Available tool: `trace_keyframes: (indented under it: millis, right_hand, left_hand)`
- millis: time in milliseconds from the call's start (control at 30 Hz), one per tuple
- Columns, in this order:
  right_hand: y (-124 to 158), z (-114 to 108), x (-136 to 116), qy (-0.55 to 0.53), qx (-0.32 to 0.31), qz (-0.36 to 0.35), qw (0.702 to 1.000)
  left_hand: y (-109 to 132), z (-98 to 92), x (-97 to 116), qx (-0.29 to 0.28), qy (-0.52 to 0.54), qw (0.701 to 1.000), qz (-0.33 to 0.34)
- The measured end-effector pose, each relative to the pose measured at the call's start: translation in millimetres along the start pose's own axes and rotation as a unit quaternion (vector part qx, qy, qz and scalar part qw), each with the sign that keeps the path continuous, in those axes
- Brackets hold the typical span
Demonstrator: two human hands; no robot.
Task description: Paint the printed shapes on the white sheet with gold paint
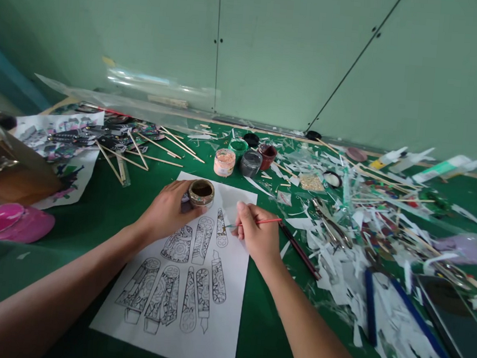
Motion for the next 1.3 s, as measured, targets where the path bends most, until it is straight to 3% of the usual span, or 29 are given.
trace_keyframes:
  millis: [833, 1300]
  right_hand:
    - [-4.1, -4.6, 0.8, 0.034, 0.031, -0.028, 0.999]
    - [-5.5, -2.3, 2.0, 0.070, 0.011, 0.015, 0.997]
  left_hand:
    - [0.3, -1.5, 0.0, -0.015, 0.003, 1.000, -0.001]
    - [0.1, -1.7, 0.4, -0.016, 0.010, 1.000, -0.004]
Point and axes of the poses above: each hand's wrist, its own y-axis away from the middle knuckle, its own z-axis out of the palm, x = y × z, the point moved 2 cm from there along -y, towards the middle knuckle, and after that the axes turned 6 degrees about -z, right-handed, at the moved point
